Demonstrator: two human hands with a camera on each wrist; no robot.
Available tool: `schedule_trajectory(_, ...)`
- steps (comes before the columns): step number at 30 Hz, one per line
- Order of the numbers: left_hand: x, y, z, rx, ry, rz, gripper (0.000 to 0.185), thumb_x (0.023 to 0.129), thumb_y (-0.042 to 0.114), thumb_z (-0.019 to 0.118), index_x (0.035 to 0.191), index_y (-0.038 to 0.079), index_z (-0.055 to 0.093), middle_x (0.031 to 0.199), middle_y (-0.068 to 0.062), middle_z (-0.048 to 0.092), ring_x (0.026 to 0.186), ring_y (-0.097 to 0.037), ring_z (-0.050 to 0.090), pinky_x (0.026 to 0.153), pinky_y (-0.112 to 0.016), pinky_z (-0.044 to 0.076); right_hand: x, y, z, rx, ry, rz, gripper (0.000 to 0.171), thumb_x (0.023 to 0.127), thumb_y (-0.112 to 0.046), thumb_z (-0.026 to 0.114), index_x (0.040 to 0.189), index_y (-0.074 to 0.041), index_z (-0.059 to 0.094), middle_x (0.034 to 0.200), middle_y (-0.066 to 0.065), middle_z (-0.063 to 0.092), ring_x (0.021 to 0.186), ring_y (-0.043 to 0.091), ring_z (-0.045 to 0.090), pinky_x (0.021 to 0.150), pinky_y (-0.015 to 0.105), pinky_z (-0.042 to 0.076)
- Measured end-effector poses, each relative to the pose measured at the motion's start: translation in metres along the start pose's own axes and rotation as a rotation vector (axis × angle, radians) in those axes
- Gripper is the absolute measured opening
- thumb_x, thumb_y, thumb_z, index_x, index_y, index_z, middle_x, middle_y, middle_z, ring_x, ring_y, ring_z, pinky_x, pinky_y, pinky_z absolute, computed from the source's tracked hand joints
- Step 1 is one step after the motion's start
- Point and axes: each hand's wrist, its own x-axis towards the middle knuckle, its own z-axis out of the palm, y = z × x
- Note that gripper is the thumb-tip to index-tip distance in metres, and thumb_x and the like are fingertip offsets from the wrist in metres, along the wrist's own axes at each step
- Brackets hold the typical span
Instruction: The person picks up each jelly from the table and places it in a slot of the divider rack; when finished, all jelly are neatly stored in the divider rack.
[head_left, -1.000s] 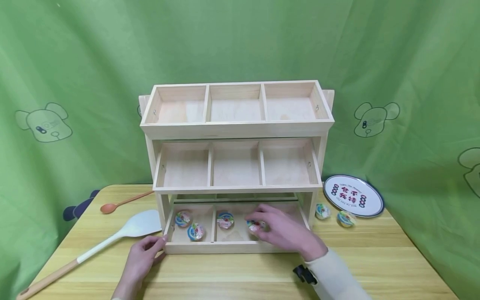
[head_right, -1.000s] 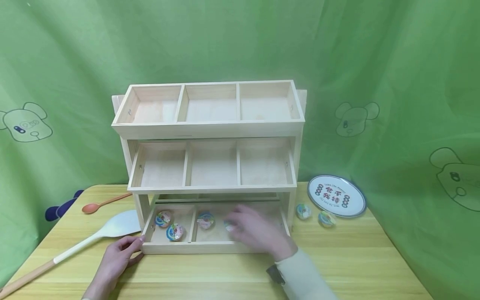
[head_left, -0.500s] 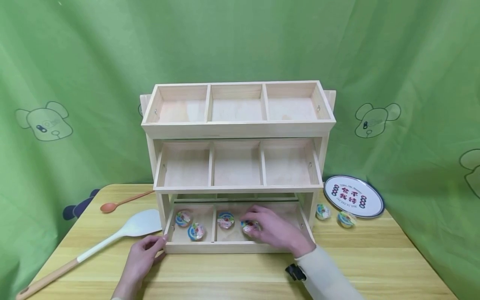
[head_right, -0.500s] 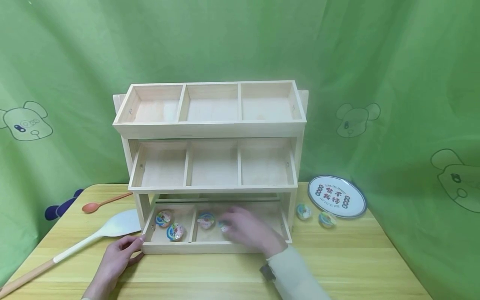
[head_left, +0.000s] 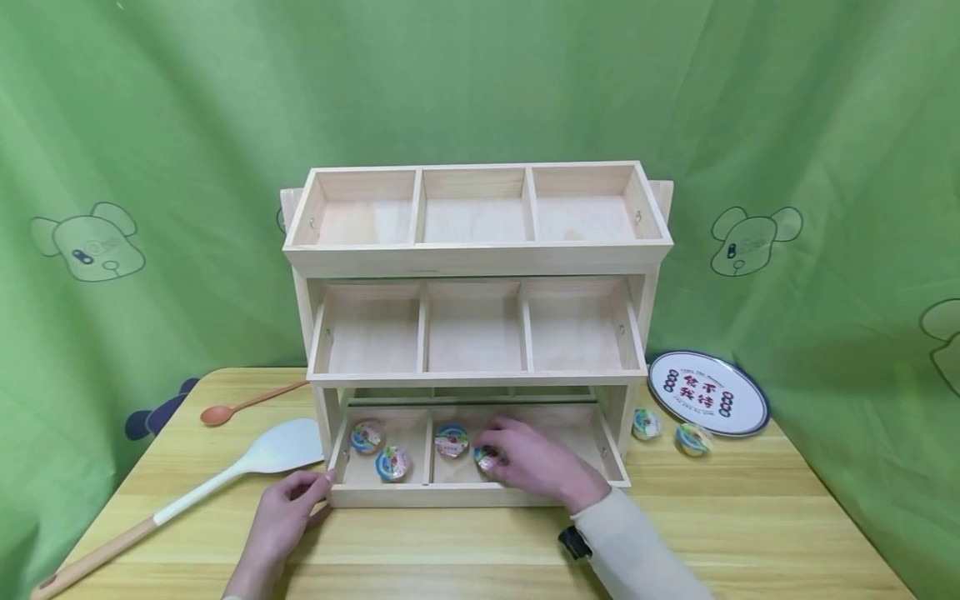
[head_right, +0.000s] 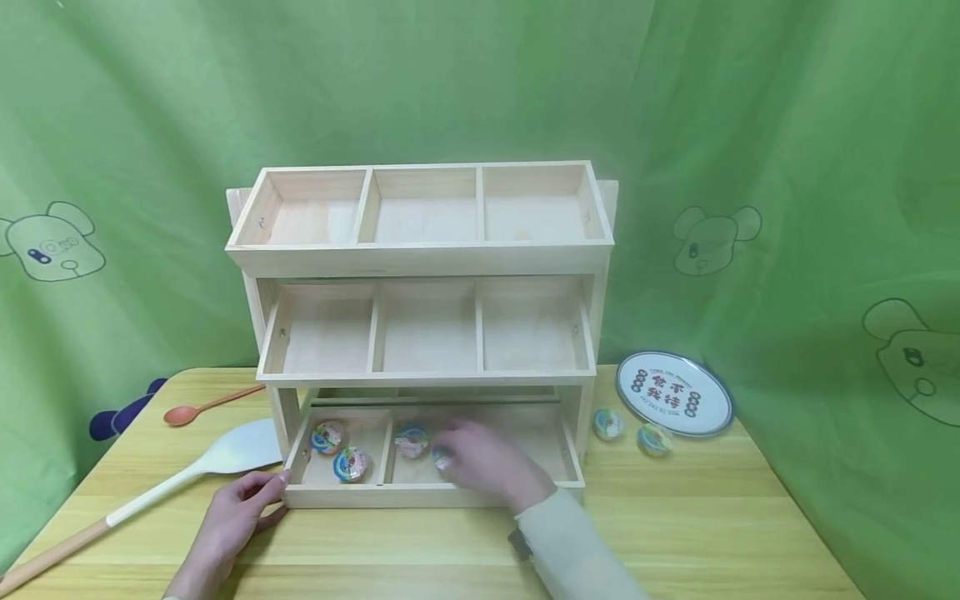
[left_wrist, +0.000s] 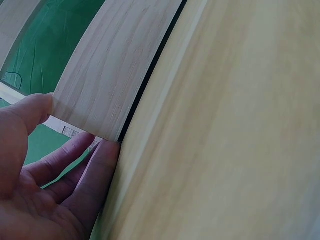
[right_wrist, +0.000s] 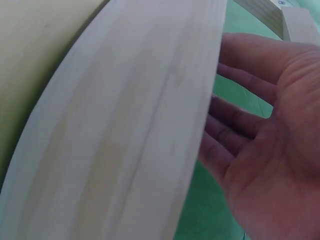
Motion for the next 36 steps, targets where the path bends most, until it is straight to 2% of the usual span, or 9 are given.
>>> schedule_trajectory(3, 0.001, 0.0, 0.0, -0.003, 0.002, -0.002, 0.055, 0.078, 0.04, 0.066, 0.104, -0.008, 0.057, 0.1, -0.013, 0.054, 0.091, -0.018, 0.054, 0.078, -0.028, 0.054, 0.002, -0.001, 0.001, -0.011, -0.019, 0.03, 0.035, 0.079, -0.017, 0.067, 0.113, -0.016, 0.06, 0.115, 0.009, 0.053, 0.097, 0.02, 0.053, 0.081, 0.029, 0.051)
schedule_trajectory(6, 0.001, -0.001, 0.0, -0.001, 0.006, -0.001, 0.055, 0.078, 0.04, 0.066, 0.103, -0.008, 0.057, 0.099, -0.013, 0.054, 0.09, -0.018, 0.054, 0.077, -0.028, 0.054, 0.002, -0.002, 0.003, -0.021, -0.024, 0.046, 0.036, 0.078, -0.017, 0.067, 0.114, -0.017, 0.06, 0.125, 0.015, 0.048, 0.113, 0.031, 0.045, 0.092, 0.045, 0.045)
schedule_trajectory(7, 0.001, -0.001, 0.0, 0.0, 0.006, 0.0, 0.055, 0.078, 0.04, 0.067, 0.103, -0.008, 0.057, 0.099, -0.013, 0.054, 0.09, -0.018, 0.054, 0.077, -0.028, 0.054, 0.003, -0.002, 0.004, -0.021, -0.024, 0.046, 0.036, 0.078, -0.017, 0.067, 0.114, -0.017, 0.06, 0.126, 0.016, 0.048, 0.114, 0.033, 0.044, 0.092, 0.047, 0.044)
schedule_trajectory(17, -0.001, 0.001, 0.001, 0.014, 0.011, 0.007, 0.055, 0.079, 0.04, 0.066, 0.103, -0.008, 0.057, 0.1, -0.014, 0.053, 0.09, -0.018, 0.054, 0.077, -0.028, 0.054, 0.005, -0.001, 0.006, -0.028, -0.02, 0.031, 0.037, 0.078, -0.016, 0.067, 0.114, -0.015, 0.06, 0.124, 0.014, 0.05, 0.113, 0.032, 0.045, 0.093, 0.046, 0.043)
schedule_trajectory(22, -0.001, 0.002, 0.001, 0.01, 0.016, -0.005, 0.053, 0.078, 0.039, 0.067, 0.103, -0.007, 0.057, 0.101, -0.014, 0.053, 0.091, -0.018, 0.054, 0.077, -0.027, 0.054, 0.002, -0.003, 0.003, -0.031, -0.007, 0.027, 0.036, 0.079, -0.018, 0.067, 0.114, -0.014, 0.06, 0.123, 0.015, 0.049, 0.099, 0.023, 0.054, 0.084, 0.036, 0.051)
schedule_trajectory(24, -0.001, 0.001, 0.001, 0.013, 0.015, -0.003, 0.052, 0.079, 0.039, 0.066, 0.103, -0.007, 0.057, 0.101, -0.014, 0.053, 0.091, -0.019, 0.054, 0.077, -0.027, 0.054, 0.001, -0.003, 0.002, -0.027, -0.004, 0.023, 0.036, 0.079, -0.019, 0.067, 0.114, -0.013, 0.059, 0.119, 0.012, 0.05, 0.092, 0.018, 0.055, 0.079, 0.029, 0.053)
schedule_trajectory(27, -0.001, 0.002, 0.001, 0.013, 0.016, -0.001, 0.052, 0.079, 0.038, 0.067, 0.102, -0.007, 0.057, 0.101, -0.014, 0.053, 0.091, -0.019, 0.054, 0.077, -0.027, 0.054, -0.001, -0.005, -0.001, 0.0, 0.006, 0.024, 0.036, 0.08, -0.021, 0.067, 0.114, -0.013, 0.059, 0.117, 0.008, 0.052, 0.09, 0.016, 0.055, 0.077, 0.027, 0.052)
schedule_trajectory(32, -0.001, 0.002, 0.002, 0.006, 0.018, -0.006, 0.051, 0.078, 0.037, 0.067, 0.102, -0.007, 0.058, 0.1, -0.014, 0.053, 0.091, -0.019, 0.055, 0.077, -0.027, 0.054, -0.009, -0.008, -0.01, 0.036, 0.026, 0.065, 0.04, 0.08, -0.027, 0.066, 0.116, -0.013, 0.058, 0.121, 0.007, 0.05, 0.103, 0.022, 0.051, 0.089, 0.038, 0.047)
schedule_trajectory(36, -0.001, 0.001, 0.002, 0.009, 0.021, 0.001, 0.049, 0.08, 0.036, 0.066, 0.102, -0.007, 0.058, 0.1, -0.015, 0.053, 0.09, -0.019, 0.055, 0.076, -0.027, 0.054, -0.017, -0.008, -0.017, 0.017, 0.024, 0.079, 0.042, 0.081, -0.029, 0.065, 0.118, -0.012, 0.056, 0.121, 0.005, 0.05, 0.106, 0.021, 0.049, 0.091, 0.037, 0.046)
